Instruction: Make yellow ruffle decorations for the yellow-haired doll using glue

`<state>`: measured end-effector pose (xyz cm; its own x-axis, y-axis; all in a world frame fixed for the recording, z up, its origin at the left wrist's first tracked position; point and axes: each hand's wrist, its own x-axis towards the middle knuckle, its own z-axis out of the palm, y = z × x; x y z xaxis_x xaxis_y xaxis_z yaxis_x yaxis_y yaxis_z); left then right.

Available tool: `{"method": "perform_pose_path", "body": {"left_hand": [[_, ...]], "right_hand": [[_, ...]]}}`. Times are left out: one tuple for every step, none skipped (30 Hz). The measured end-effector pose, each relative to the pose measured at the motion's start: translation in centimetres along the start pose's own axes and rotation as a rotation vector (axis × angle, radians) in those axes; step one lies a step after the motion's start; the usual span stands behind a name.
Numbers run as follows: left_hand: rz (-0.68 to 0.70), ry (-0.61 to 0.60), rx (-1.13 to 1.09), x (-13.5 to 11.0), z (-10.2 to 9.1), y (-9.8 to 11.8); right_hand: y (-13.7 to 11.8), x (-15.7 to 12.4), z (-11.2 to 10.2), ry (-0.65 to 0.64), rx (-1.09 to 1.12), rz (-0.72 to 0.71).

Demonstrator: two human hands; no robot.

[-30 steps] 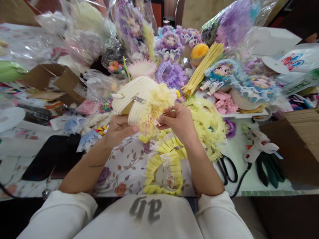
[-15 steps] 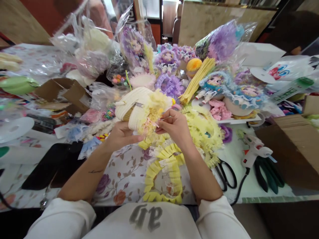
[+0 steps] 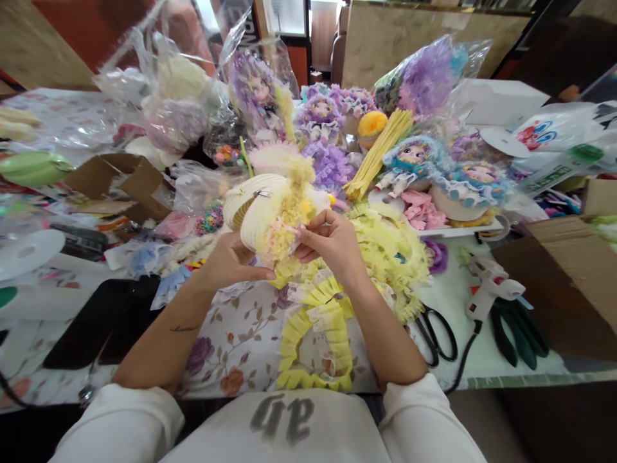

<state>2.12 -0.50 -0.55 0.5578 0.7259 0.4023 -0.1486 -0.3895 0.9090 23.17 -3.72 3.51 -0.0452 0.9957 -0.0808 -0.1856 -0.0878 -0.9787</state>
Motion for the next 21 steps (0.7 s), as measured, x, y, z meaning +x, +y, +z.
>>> {"method": "perform_pose_path", "body": {"left_hand": [[0.024, 0.001, -0.044, 0.1, 0.1, 0.2], [0.037, 0.009, -0.084, 0.2, 0.2, 0.4], [0.041, 0.019, -0.118, 0.3, 0.4, 0.6], [0.038, 0.029, -0.144, 0.4, 0.5, 0.7], [0.032, 0.034, -0.163, 0.4, 0.5, 0.8], [0.025, 0.035, -0.175, 0.4, 0.6, 0.9], [0.021, 0.034, -0.183, 0.4, 0.5, 0.9], [0.016, 0.038, -0.187, 0.4, 0.5, 0.8], [0.006, 0.045, -0.189, 0.4, 0.4, 0.8], [-0.008, 0.055, -0.188, 0.3, 0.2, 0.7], [-0.022, 0.069, -0.188, 0.3, 0.1, 0.7], [-0.034, 0.081, -0.19, 0.2, 0.0, 0.7], [-0.043, 0.088, -0.192, 0.2, -0.1, 0.7], [-0.05, 0.092, -0.194, 0.2, -0.2, 0.8], [-0.054, 0.092, -0.197, 0.2, -0.2, 1.0], [-0.056, 0.094, -0.201, 0.2, -0.2, 1.1], [-0.057, 0.099, -0.204, 0.2, -0.2, 1.3], [-0.054, 0.105, -0.204, 0.3, -0.2, 1.5], [-0.048, 0.108, -0.201, 0.3, -0.2, 1.6], [-0.038, 0.106, -0.192, 0.3, -0.1, 1.7], [-0.029, 0.094, -0.179, 0.4, -0.1, 1.7]], "right_hand": [[-0.1, -0.1, 0.1, -0.004, -0.011, -0.002], [-0.2, -0.2, 0.1, -0.003, -0.021, -0.005], [-0.3, -0.4, 0.2, 0.003, -0.028, -0.01], [-0.4, -0.5, 0.4, 0.013, -0.032, -0.02], [-0.5, -0.6, 0.5, 0.024, -0.033, -0.034], [-0.5, -0.7, 0.6, 0.029, -0.035, -0.047], [-0.5, -0.7, 0.7, 0.032, -0.037, -0.062], [-0.4, -0.8, 0.8, 0.033, -0.042, -0.076], [-0.4, -0.8, 0.8, 0.03, -0.049, -0.085], [-0.3, -0.8, 0.9, 0.023, -0.054, -0.09], [-0.3, -0.8, 0.8, 0.014, -0.054, -0.091], [-0.3, -0.8, 0.8, 0.0, -0.051, -0.088], [-0.3, -0.7, 0.7, -0.021, -0.047, -0.076], [-0.3, -0.7, 0.6, -0.047, -0.045, -0.056], [-0.3, -0.6, 0.5, -0.07, -0.043, -0.035], [-0.3, -0.6, 0.4, -0.087, -0.042, -0.016], [-0.4, -0.5, 0.4, -0.095, -0.038, -0.004], [-0.4, -0.5, 0.3, -0.097, -0.031, 0.002], [-0.4, -0.5, 0.3, -0.093, -0.021, 0.002], [-0.4, -0.4, 0.2, -0.087, -0.01, 0.0], [-0.4, -0.4, 0.2, -0.084, -0.004, 0.002]]}}
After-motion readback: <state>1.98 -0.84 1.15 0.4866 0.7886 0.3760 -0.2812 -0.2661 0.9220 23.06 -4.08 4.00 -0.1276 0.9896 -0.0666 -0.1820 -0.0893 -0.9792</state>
